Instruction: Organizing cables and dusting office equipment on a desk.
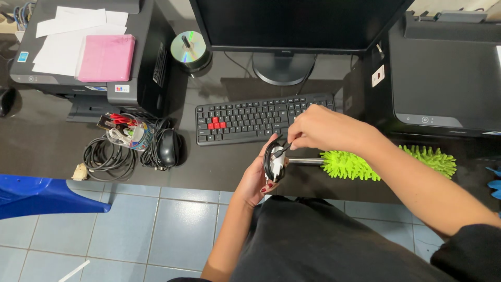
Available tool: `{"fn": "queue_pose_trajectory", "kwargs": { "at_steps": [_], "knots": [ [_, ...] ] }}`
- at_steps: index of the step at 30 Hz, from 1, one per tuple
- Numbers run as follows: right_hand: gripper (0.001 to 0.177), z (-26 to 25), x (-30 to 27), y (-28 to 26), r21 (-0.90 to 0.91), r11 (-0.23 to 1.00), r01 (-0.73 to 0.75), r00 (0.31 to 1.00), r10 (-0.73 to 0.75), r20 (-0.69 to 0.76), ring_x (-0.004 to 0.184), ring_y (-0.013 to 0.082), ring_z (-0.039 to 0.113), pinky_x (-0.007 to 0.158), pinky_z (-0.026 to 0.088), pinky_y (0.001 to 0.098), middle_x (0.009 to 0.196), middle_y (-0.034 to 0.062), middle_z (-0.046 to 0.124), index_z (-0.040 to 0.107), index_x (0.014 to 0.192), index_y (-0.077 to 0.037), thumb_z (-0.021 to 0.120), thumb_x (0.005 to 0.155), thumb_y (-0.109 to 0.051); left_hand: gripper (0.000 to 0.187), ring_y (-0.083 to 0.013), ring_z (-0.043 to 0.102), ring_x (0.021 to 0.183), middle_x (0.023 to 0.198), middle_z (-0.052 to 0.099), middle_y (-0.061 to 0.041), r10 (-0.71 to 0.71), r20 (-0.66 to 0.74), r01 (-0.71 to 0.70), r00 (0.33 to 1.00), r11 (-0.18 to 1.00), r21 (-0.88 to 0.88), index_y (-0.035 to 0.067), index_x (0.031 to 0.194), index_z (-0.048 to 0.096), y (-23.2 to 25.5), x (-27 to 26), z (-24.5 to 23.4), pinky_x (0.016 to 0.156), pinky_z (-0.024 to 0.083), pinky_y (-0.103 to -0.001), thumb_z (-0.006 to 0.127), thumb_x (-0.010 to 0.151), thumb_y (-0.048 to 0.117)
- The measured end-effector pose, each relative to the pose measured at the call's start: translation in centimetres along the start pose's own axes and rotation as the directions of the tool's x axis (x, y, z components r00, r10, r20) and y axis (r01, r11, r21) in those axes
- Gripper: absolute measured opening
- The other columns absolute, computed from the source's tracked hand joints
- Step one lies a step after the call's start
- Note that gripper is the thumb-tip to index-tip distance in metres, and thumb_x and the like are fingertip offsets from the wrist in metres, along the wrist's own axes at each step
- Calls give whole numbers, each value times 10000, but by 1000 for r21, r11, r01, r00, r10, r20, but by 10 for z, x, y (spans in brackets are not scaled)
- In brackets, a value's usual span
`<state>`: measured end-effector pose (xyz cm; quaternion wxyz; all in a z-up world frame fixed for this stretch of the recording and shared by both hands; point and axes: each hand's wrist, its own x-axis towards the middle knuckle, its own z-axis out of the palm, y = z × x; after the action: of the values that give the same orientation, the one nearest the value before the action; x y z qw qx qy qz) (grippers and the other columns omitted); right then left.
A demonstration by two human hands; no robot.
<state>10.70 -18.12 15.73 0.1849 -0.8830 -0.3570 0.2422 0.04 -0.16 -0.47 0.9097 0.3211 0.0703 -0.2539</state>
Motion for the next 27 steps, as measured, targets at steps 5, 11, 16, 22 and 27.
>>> {"fn": "queue_pose_trajectory", "kwargs": {
  "at_steps": [5,11,16,22,27],
  "knots": [
    [136,9,0,1,-96,995,10,1000,-7,23,777,322,714,706,550,427,787,130,743,782,847,-61,754,771,-171,628,-61,455,469,926,663,-47,-28,-73,33,997,997,70,298,1655,273,-1,-1,11,346,307,-207,386,1038,315],
    [114,21,8,-4,-237,970,56,994,-33,100,768,350,695,710,547,445,767,151,712,752,789,-48,713,795,-155,622,-59,430,443,842,601,18,-80,-137,101,987,982,158,364,1640,247,-10,6,6,345,312,-209,405,1046,455],
    [138,35,14,-6,-251,959,135,991,-128,41,809,350,691,730,545,444,836,140,715,740,803,-47,708,804,-180,637,-66,492,496,907,624,20,-55,-183,74,981,993,96,379,1634,229,-5,4,7,343,323,-211,417,1032,464],
    [247,59,13,-6,19,958,287,949,-281,-145,908,321,703,778,555,426,1017,105,716,712,1073,-82,689,858,-201,649,-115,578,583,974,628,-25,150,-187,-153,971,988,-1,368,1652,168,-9,2,-15,397,436,-260,407,1059,475],
    [574,76,9,-25,301,936,185,957,-102,-272,1039,320,723,922,555,410,1293,154,669,456,1500,-101,611,962,-231,749,-160,609,666,1061,612,-74,326,-223,-330,919,944,18,408,1638,-62,-6,7,-23,519,518,-303,422,1068,452]
  ]
}}
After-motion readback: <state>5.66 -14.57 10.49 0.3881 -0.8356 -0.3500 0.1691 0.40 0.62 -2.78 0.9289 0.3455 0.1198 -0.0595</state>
